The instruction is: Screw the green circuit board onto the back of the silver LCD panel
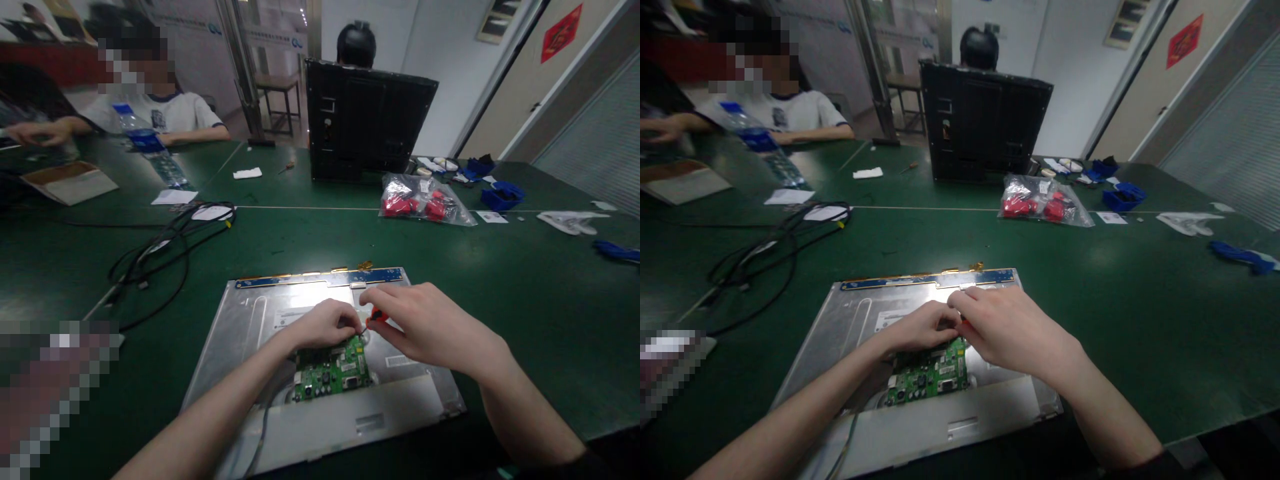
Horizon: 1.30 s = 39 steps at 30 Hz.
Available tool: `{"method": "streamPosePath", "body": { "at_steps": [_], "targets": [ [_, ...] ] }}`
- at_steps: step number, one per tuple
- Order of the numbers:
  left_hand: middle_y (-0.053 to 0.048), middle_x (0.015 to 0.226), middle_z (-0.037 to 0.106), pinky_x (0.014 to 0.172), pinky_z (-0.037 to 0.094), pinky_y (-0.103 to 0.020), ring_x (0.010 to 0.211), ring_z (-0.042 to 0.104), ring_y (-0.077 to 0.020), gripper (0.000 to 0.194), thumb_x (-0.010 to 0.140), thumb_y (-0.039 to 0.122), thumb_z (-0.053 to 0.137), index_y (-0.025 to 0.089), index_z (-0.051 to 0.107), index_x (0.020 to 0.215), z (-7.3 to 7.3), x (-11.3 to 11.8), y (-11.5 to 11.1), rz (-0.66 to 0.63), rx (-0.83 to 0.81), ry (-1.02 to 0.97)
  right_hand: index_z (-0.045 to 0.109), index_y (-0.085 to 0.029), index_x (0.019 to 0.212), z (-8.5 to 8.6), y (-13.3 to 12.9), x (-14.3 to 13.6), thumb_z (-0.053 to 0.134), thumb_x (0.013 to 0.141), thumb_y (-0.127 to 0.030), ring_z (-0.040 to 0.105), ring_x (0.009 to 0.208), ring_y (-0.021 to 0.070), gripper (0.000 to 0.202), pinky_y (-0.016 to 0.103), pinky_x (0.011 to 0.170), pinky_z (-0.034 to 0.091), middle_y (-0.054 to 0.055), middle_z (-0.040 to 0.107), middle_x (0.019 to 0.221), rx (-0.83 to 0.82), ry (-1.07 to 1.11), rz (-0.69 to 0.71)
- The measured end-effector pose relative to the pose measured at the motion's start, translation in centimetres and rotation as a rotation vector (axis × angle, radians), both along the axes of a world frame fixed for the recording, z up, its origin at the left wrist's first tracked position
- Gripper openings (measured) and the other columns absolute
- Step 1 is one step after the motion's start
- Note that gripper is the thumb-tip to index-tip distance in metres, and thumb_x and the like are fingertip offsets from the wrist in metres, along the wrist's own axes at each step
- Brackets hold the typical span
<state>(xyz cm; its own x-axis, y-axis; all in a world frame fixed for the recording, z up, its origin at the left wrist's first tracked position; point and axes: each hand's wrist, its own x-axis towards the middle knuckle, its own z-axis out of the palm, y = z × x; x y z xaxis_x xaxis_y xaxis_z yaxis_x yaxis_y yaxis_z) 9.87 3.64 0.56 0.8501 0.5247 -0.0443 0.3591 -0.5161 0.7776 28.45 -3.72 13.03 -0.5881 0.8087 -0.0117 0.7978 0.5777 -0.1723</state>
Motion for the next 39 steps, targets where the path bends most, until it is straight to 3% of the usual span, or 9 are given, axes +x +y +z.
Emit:
{"method": "streamPosePath", "body": {
  "at_steps": [8, 15, 21, 31, 39],
  "targets": [
    [0.002, 0.068, 0.056, 0.06, 0.036, -0.022, 0.063, 0.051, -0.0133, 0.002, 0.076, 0.015, 0.056, 0.015, 0.057, 0.078, 0.13, -0.08, 0.01, 0.044, -0.049, -0.004, 0.052, -0.02, 0.115, 0.01, -0.01, 0.04, 0.049, 0.095, -0.022, 0.063, 0.092, 0.0205, 0.021, 0.031, 0.065, 0.04, 0.005, 0.065, 0.111, -0.011, 0.009, -0.004],
    [0.004, 0.062, 0.043, 0.054, 0.028, -0.023, 0.059, 0.04, -0.0119, 0.022, 0.087, 0.029, 0.048, 0.017, 0.046, 0.069, 0.15, -0.1, 0.15, 0.071, -0.012, 0.012, 0.053, -0.019, 0.114, 0.1, 0.0, 0.01, 0.049, 0.094, -0.022, 0.063, 0.09, 0.0195, 0.02, 0.03, 0.064, 0.04, 0.006, 0.065, 0.107, -0.009, 0.007, -0.004],
    [0.001, 0.07, 0.054, 0.059, 0.034, -0.023, 0.065, 0.049, -0.0138, 0.022, 0.09, 0.029, 0.045, 0.016, 0.053, 0.075, 0.09, 0.01, 0.17, 0.064, -0.042, 0.032, 0.054, -0.018, 0.113, 0.22, -0.04, 0.06, 0.049, 0.096, -0.025, 0.062, 0.084, 0.0184, 0.019, 0.029, 0.061, 0.038, 0.006, 0.066, 0.103, 0.006, -0.004, -0.008],
    [0.001, 0.072, 0.06, 0.062, 0.04, -0.023, 0.066, 0.053, -0.0141, 0.004, 0.078, 0.018, 0.062, 0.015, 0.061, 0.08, 0.2, -0.16, 0.02, 0.027, -0.125, -0.037, 0.053, -0.02, 0.114, -0.07, 0.1, 0.07, 0.052, 0.095, -0.029, 0.063, 0.086, 0.0196, 0.021, 0.029, 0.063, 0.038, 0.005, 0.067, 0.103, -0.009, 0.003, -0.037],
    [-0.001, 0.075, 0.066, 0.067, 0.043, -0.022, 0.071, 0.06, -0.0149, 0.004, 0.076, 0.012, 0.064, 0.015, 0.067, 0.077, -0.03, -0.11, 0.14, 0.004, -0.1, -0.037, 0.05, -0.02, 0.119, 0.44, -0.23, 0.31, 0.048, 0.086, -0.012, 0.06, 0.09, 0.0196, 0.034, 0.029, 0.066, 0.037, 0.008, 0.064, 0.109, -0.06, 0.034, 0.012]
  ]
}}
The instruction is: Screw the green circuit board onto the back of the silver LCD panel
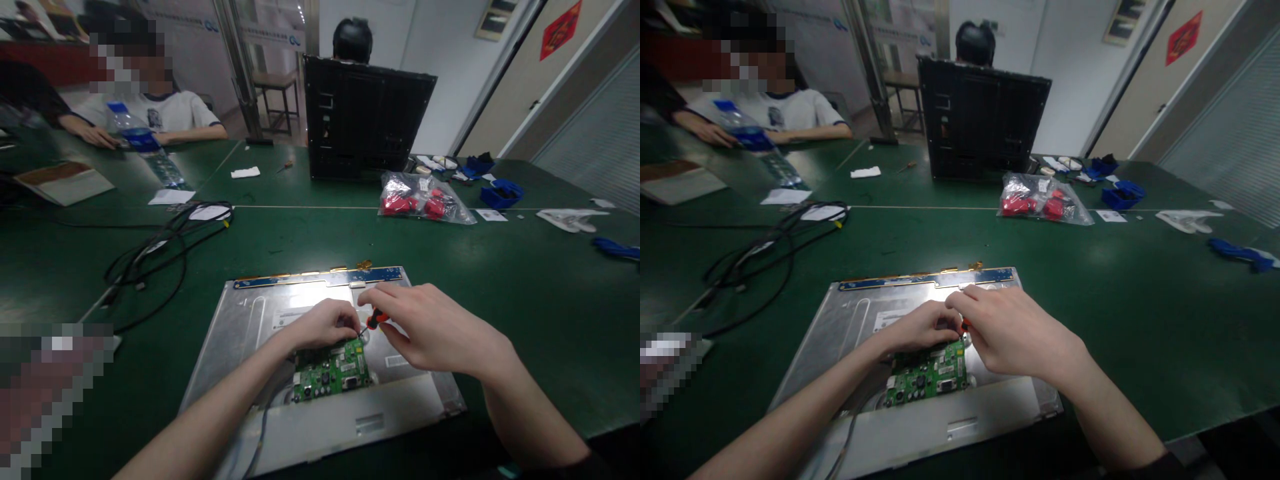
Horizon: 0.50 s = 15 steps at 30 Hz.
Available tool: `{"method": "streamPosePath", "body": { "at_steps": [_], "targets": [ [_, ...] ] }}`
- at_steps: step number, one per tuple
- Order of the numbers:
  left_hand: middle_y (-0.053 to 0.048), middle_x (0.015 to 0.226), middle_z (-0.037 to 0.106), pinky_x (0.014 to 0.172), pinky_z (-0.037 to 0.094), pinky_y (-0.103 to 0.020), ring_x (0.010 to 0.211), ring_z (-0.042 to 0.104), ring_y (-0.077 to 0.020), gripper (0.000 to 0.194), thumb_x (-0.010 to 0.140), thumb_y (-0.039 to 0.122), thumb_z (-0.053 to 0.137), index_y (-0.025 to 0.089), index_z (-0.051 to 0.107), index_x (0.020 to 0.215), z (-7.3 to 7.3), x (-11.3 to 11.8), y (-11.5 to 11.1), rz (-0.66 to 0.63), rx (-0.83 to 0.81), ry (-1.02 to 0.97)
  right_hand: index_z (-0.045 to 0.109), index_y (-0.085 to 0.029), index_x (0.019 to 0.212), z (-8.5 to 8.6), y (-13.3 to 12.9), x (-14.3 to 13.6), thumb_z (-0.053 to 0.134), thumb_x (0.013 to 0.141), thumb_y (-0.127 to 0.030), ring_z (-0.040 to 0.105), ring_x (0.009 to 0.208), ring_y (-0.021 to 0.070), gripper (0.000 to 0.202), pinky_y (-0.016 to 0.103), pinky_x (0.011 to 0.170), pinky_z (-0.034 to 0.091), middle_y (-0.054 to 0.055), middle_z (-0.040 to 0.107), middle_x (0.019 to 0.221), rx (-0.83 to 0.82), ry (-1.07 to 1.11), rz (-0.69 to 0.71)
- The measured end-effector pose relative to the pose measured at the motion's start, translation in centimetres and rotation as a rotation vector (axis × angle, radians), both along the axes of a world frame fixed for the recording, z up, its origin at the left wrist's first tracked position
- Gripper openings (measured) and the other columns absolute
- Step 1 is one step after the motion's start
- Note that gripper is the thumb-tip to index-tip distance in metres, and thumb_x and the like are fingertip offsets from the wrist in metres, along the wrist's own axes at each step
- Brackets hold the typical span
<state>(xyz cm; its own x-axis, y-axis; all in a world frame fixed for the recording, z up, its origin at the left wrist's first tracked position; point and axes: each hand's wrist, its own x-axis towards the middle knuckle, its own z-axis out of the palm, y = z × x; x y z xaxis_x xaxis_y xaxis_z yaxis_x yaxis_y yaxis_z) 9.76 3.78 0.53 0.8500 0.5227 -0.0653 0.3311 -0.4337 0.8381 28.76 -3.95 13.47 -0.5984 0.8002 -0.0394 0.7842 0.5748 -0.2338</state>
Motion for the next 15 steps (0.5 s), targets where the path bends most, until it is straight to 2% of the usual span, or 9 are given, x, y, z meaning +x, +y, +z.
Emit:
{"method": "streamPosePath", "body": {
  "at_steps": [3, 11, 15],
  "targets": [
    [-0.001, 0.077, 0.067, 0.067, 0.043, -0.022, 0.073, 0.06, -0.0154, 0.006, 0.077, 0.012, 0.064, 0.015, 0.069, 0.079, -0.12, -0.03, -0.01, 0.001, 0.012, 0.002, 0.05, -0.019, 0.118, -0.17, 0.0, -0.01, 0.046, 0.087, -0.012, 0.061, 0.087, 0.0191, 0.032, 0.029, 0.063, 0.035, 0.007, 0.064, 0.108, 0.018, -0.006, -0.015],
    [-0.002, 0.078, 0.068, 0.068, 0.043, -0.023, 0.073, 0.06, -0.0155, 0.008, 0.077, 0.011, 0.065, 0.014, 0.07, 0.082, -0.33, -0.01, 0.01, 0.011, 0.023, -0.007, 0.05, -0.018, 0.11, -0.59, 0.33, -0.11, 0.052, 0.092, -0.027, 0.06, 0.073, 0.0176, 0.02, 0.029, 0.057, 0.029, 0.004, 0.066, 0.095, 0.072, -0.064, -0.073],
    [0.0, 0.074, 0.066, 0.067, 0.042, -0.022, 0.072, 0.059, -0.0151, 0.006, 0.077, 0.009, 0.065, 0.014, 0.069, 0.078, -0.12, 0.04, 0.03, 0.0, 0.029, -0.004, 0.05, -0.019, 0.111, -0.15, 0.14, -0.32, 0.051, 0.089, -0.02, 0.057, 0.08, 0.0174, 0.022, 0.029, 0.059, 0.031, 0.005, 0.063, 0.102, 0.043, -0.024, -0.006]
  ]
}}
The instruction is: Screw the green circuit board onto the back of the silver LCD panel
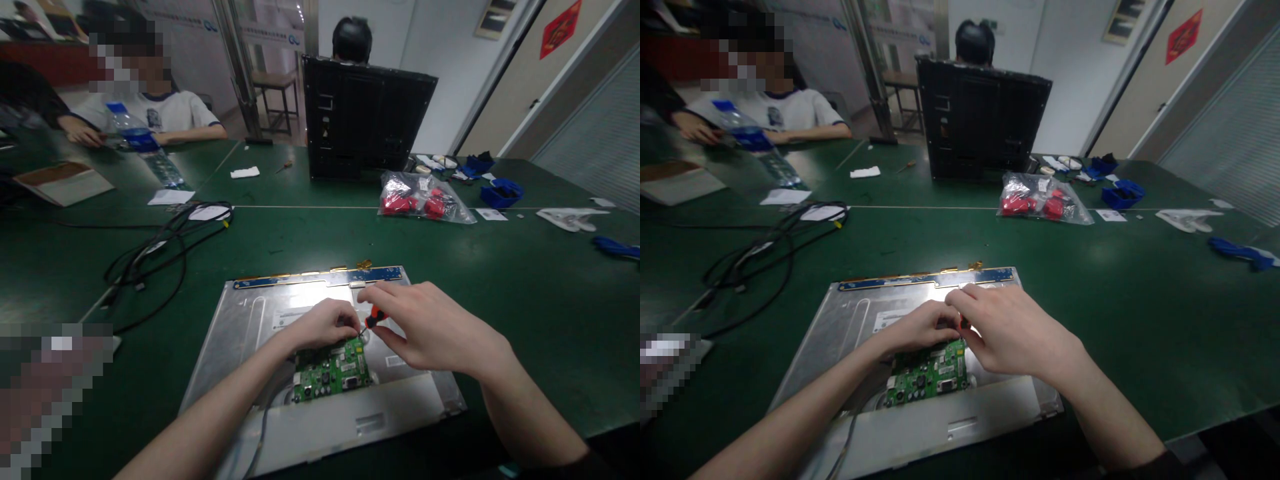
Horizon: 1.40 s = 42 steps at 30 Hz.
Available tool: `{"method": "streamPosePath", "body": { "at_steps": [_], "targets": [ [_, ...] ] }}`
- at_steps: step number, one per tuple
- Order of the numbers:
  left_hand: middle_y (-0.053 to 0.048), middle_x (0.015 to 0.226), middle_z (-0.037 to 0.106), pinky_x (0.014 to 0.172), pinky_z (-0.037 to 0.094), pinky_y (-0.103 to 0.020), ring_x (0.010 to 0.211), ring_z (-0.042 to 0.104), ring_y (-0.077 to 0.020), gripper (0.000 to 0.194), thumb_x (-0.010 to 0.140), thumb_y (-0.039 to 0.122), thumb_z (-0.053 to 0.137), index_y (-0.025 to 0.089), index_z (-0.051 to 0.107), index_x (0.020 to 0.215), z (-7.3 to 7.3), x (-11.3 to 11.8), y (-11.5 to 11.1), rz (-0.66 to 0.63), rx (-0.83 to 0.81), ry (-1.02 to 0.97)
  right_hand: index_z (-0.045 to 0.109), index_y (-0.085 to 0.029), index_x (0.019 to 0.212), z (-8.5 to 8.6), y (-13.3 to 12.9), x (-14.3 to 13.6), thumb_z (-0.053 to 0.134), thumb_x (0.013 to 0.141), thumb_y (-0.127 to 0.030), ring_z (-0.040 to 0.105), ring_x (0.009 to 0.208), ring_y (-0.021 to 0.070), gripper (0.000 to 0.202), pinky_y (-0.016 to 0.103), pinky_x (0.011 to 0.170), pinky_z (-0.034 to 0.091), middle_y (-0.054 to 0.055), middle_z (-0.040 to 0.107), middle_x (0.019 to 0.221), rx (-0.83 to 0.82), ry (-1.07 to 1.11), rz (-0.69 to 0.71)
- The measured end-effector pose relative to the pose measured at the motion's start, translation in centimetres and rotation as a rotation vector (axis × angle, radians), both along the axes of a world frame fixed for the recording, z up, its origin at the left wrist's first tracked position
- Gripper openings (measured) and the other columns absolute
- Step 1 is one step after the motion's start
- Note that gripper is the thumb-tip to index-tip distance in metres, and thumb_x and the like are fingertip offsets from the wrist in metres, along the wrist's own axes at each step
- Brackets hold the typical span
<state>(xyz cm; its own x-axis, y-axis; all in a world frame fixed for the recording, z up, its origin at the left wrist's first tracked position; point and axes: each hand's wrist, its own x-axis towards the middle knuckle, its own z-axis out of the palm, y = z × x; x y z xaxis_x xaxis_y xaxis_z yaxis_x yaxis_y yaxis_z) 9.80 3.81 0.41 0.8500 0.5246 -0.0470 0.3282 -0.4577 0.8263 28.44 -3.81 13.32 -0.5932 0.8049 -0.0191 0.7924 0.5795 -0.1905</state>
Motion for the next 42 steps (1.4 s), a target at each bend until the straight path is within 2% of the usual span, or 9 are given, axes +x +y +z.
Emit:
{"method": "streamPosePath", "body": {
  "at_steps": [5, 10, 14, 19, 23, 27, 34, 39, 42],
  "targets": [
    [0.001, 0.072, 0.066, 0.067, 0.042, -0.022, 0.073, 0.06, -0.0155, 0.006, 0.078, 0.01, 0.064, 0.014, 0.069, 0.08, -0.09, 0.08, -0.02, 0.001, 0.002, 0.017, 0.051, -0.019, 0.102, -0.03, -0.19, -0.16, 0.047, 0.086, -0.012, 0.054, 0.073, 0.0158, 0.018, 0.029, 0.058, 0.029, 0.003, 0.062, 0.096, -0.022, -0.017, 0.029],
    [0.001, 0.076, 0.066, 0.067, 0.042, -0.022, 0.073, 0.059, -0.0147, 0.008, 0.077, 0.008, 0.063, 0.014, 0.068, 0.078, -0.2, 0.1, -0.03, -0.006, 0.031, 0.017, 0.052, -0.02, 0.105, -0.62, 0.02, -0.01, 0.053, 0.091, -0.022, 0.058, 0.075, 0.0173, 0.014, 0.029, 0.057, 0.027, 0.003, 0.065, 0.097, 0.053, -0.036, -0.027],
    [0.001, 0.074, 0.065, 0.066, 0.042, -0.021, 0.069, 0.057, -0.0135, 0.008, 0.077, 0.008, 0.063, 0.014, 0.068, 0.077, -0.25, 0.05, -0.02, 0.014, 0.013, 0.002, 0.053, -0.02, 0.102, -0.45, 0.12, -0.02, 0.052, 0.093, -0.027, 0.058, 0.074, 0.0178, 0.012, 0.029, 0.057, 0.026, 0.003, 0.065, 0.092, 0.044, -0.053, -0.058],
    [0.0, 0.074, 0.065, 0.067, 0.042, -0.022, 0.072, 0.059, -0.0147, 0.006, 0.078, 0.009, 0.064, 0.013, 0.068, 0.075, -0.19, 0.03, 0.06, -0.011, -0.002, -0.01, 0.051, -0.019, 0.106, 0.22, -0.17, -0.18, 0.049, 0.088, -0.019, 0.056, 0.078, 0.0176, 0.018, 0.029, 0.058, 0.028, 0.004, 0.063, 0.098, -0.02, 0.007, 0.008],
    [0.001, 0.072, 0.065, 0.067, 0.041, -0.022, 0.07, 0.059, -0.0142, 0.008, 0.077, 0.007, 0.063, 0.013, 0.068, 0.075, -0.07, 0.04, -0.01, -0.004, -0.006, 0.003, 0.051, -0.018, 0.104, 0.1, -0.16, -0.21, 0.047, 0.085, -0.014, 0.055, 0.075, 0.0172, 0.02, 0.029, 0.058, 0.028, 0.004, 0.063, 0.096, -0.016, 0.0, -0.004],
    [0.0, 0.075, 0.066, 0.067, 0.042, -0.022, 0.071, 0.059, -0.0147, 0.009, 0.077, 0.007, 0.064, 0.013, 0.07, 0.08, -0.18, 0.04, -0.06, 0.012, -0.008, -0.006, 0.052, -0.018, 0.106, -0.24, 0.16, -0.1, 0.05, 0.089, -0.019, 0.057, 0.073, 0.0169, 0.017, 0.028, 0.057, 0.028, 0.005, 0.065, 0.095, 0.017, -0.022, -0.055],
    [0.0, 0.074, 0.065, 0.067, 0.042, -0.021, 0.07, 0.058, -0.0136, 0.009, 0.078, 0.006, 0.064, 0.013, 0.07, 0.08, -0.21, -0.01, -0.01, 0.007, 0.021, -0.008, 0.055, -0.02, 0.1, -0.35, 0.41, -0.14, 0.052, 0.093, -0.034, 0.058, 0.066, 0.017, 0.016, 0.028, 0.055, 0.025, 0.001, 0.066, 0.078, 0.0, -0.096, -0.107],
    [0.001, 0.072, 0.064, 0.067, 0.043, -0.021, 0.07, 0.058, -0.0135, 0.009, 0.079, 0.006, 0.063, 0.013, 0.069, 0.077, -0.16, -0.09, -0.09, 0.007, 0.001, -0.024, 0.052, -0.018, 0.104, -0.33, 0.3, -0.01, 0.05, 0.09, -0.024, 0.058, 0.076, 0.0172, 0.015, 0.028, 0.059, 0.028, 0.004, 0.065, 0.094, -0.001, 0.002, -0.022],
    [0.0, 0.074, 0.066, 0.07, 0.045, -0.022, 0.073, 0.06, -0.0148, 0.01, 0.079, 0.006, 0.063, 0.014, 0.069, 0.078, -0.27, -0.09, -0.02, -0.004, -0.024, -0.029, 0.05, -0.017, 0.106, -0.36, 0.4, 0.19, 0.048, 0.086, -0.018, 0.055, 0.075, 0.0166, 0.02, 0.028, 0.059, 0.028, 0.004, 0.063, 0.093, -0.015, 0.014, -0.013]
  ]
}}
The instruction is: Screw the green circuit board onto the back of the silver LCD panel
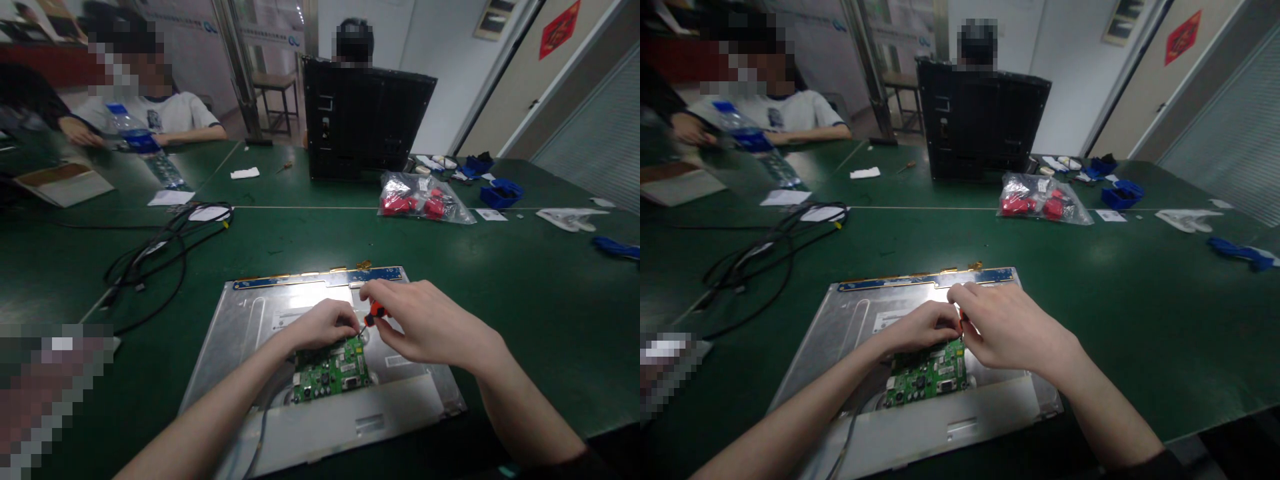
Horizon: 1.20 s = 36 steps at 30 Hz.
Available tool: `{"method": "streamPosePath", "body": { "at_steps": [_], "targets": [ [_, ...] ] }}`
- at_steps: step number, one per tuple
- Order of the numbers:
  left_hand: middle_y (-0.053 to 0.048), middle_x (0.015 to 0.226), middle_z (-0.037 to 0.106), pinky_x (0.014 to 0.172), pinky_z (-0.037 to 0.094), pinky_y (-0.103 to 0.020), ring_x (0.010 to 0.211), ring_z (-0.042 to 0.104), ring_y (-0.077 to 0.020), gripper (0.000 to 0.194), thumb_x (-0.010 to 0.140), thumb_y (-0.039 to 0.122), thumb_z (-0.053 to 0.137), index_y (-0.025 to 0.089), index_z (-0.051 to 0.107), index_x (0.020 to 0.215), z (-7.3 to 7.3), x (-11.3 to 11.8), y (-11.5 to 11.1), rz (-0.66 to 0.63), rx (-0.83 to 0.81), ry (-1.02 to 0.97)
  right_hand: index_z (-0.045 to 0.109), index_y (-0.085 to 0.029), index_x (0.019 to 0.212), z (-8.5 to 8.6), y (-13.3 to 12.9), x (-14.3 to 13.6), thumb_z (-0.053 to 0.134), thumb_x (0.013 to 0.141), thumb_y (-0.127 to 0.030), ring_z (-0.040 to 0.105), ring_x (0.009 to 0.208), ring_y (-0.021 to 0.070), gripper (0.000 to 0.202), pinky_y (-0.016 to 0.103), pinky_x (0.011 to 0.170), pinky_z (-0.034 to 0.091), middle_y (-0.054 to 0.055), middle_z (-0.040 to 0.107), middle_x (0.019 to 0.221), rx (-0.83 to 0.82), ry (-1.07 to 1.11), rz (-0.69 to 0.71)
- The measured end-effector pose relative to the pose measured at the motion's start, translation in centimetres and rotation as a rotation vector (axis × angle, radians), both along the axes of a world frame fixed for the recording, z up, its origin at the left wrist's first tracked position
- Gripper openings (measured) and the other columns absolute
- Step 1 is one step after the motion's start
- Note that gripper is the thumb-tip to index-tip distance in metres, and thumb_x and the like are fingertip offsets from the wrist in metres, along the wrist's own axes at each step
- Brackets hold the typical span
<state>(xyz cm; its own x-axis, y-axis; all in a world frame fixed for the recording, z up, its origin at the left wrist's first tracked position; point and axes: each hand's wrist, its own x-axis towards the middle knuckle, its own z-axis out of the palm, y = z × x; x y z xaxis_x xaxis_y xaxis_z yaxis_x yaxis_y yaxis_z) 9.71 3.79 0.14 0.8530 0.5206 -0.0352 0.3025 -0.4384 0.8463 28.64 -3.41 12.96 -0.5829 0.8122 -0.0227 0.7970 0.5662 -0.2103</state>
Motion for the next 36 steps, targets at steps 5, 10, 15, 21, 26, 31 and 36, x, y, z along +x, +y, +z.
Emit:
{"method": "streamPosePath", "body": {
  "at_steps": [5, 10, 15, 21, 26, 31, 36],
  "targets": [
    [-0.001, 0.078, 0.067, 0.074, 0.045, -0.024, 0.074, 0.061, -0.0148, 0.011, 0.079, 0.006, 0.063, 0.014, 0.07, 0.079, -0.05, 0.02, 0.08, 0.004, -0.011, 0.012, 0.051, -0.016, 0.103, -0.14, 0.18, 0.12, 0.048, 0.087, -0.02, 0.049, 0.065, 0.0145, 0.017, 0.028, 0.056, 0.025, 0.003, 0.061, 0.085, 0.012, -0.031, -0.033],
    [-0.001, 0.079, 0.067, 0.072, 0.046, -0.022, 0.075, 0.061, -0.0148, 0.01, 0.08, 0.008, 0.063, 0.014, 0.07, 0.081, 0.0, -0.04, 0.01, 0.011, -0.01, 0.013, 0.052, -0.016, 0.1, -0.03, 0.14, -0.04, 0.05, 0.088, -0.022, 0.05, 0.065, 0.0144, 0.013, 0.027, 0.055, 0.024, 0.003, 0.062, 0.082, 0.028, -0.05, -0.045],
    [-0.002, 0.083, 0.069, 0.073, 0.045, -0.023, 0.079, 0.061, -0.0159, 0.012, 0.08, 0.008, 0.062, 0.014, 0.072, 0.086, -0.12, -0.08, 0.09, -0.007, -0.008, 0.004, 0.053, -0.017, 0.099, 0.08, 0.09, -0.19, 0.05, 0.091, -0.025, 0.053, 0.063, 0.0148, 0.011, 0.026, 0.053, 0.023, 0.003, 0.064, 0.08, 0.049, -0.08, -0.073],
    [-0.003, 0.082, 0.069, 0.072, 0.044, -0.023, 0.078, 0.062, -0.0167, 0.012, 0.082, 0.009, 0.063, 0.014, 0.072, 0.088, 0.08, -0.06, 0.19, -0.02, 0.014, 0.023, 0.053, -0.019, 0.096, -0.17, 0.12, -0.18, 0.052, 0.093, -0.038, 0.057, 0.06, 0.0171, 0.019, 0.026, 0.051, 0.021, 0.002, 0.064, 0.071, 0.076, -0.148, -0.113],
    [-0.002, 0.08, 0.068, 0.071, 0.044, -0.023, 0.076, 0.061, -0.0157, 0.011, 0.082, 0.009, 0.063, 0.014, 0.072, 0.086, 0.4, -0.03, 0.02, -0.009, 0.018, 0.028, 0.05, -0.018, 0.108, -0.24, -0.05, 0.09, 0.051, 0.092, -0.039, 0.058, 0.065, 0.0192, 0.027, 0.027, 0.053, 0.022, 0.002, 0.065, 0.076, 0.079, -0.088, -0.113],
    [-0.003, 0.082, 0.069, 0.074, 0.045, -0.024, 0.077, 0.061, -0.0161, 0.011, 0.081, 0.007, 0.063, 0.013, 0.071, 0.083, 0.22, -0.04, -0.03, 0.003, -0.001, 0.018, 0.05, -0.017, 0.104, -0.09, -0.11, 0.13, 0.05, 0.086, -0.02, 0.054, 0.07, 0.0163, 0.018, 0.028, 0.057, 0.026, 0.004, 0.062, 0.092, 0.041, -0.001, -0.058],
    [-0.002, 0.082, 0.069, 0.073, 0.045, -0.023, 0.079, 0.061, -0.0161, 0.012, 0.081, 0.008, 0.061, 0.014, 0.071, 0.085, 0.19, -0.04, 0.01, -0.004, 0.006, 0.018, 0.049, -0.016, 0.11, -0.37, -0.03, 0.06, 0.049, 0.089, -0.019, 0.057, 0.074, 0.0164, 0.021, 0.027, 0.057, 0.026, 0.006, 0.064, 0.096, 0.037, 0.0, -0.051]
  ]
}}
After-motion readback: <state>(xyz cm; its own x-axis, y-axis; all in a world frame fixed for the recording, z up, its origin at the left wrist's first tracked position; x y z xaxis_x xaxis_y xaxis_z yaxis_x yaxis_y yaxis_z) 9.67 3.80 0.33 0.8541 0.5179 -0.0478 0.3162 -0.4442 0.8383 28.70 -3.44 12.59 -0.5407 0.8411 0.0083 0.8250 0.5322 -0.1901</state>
